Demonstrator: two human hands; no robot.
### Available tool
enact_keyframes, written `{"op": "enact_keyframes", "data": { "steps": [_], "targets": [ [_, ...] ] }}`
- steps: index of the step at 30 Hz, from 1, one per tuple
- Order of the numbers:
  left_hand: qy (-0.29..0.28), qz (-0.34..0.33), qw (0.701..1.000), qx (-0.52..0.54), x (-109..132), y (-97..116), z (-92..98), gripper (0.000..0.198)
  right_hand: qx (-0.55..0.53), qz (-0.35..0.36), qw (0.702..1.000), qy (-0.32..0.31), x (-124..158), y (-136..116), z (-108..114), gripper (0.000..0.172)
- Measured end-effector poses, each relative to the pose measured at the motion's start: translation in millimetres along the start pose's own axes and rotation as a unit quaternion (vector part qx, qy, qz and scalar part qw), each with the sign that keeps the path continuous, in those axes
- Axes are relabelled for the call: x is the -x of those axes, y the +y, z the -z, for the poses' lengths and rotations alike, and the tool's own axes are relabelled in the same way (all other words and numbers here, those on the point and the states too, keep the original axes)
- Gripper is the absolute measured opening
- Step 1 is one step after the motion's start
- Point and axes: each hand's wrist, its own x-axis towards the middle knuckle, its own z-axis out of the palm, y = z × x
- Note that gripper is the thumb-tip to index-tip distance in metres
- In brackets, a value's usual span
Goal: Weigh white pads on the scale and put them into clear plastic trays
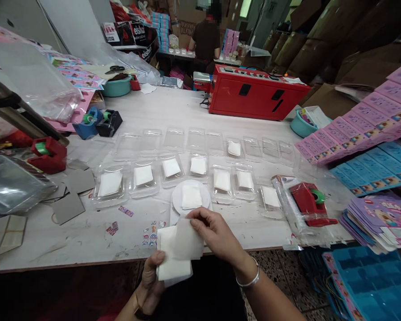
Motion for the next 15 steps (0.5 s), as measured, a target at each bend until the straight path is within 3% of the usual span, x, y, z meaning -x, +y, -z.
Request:
{"op": "enact_keyframes", "data": {
  "steps": [3, 9, 15],
  "targets": [
    [0.008, -0.010, 1.000, -0.007, 4.1, 3.8, 11.8, 0.096, -0.013, -0.025, 1.000, -0.002, -20.6, 7.1, 17.2, 0.021],
    [0.015, -0.047, 0.999, 0.001, 26.1, 25.0, 35.7, 0.090, 0.058, -0.046, 0.997, -0.029, -68.7, 15.3, 50.3, 0.017],
    [0.007, -0.090, 0.995, -0.034, 29.9, 52.0, 17.8, 0.092, 0.129, -0.036, 0.985, -0.113, -100.4, 12.9, 51.0, 0.016]
  ]
}}
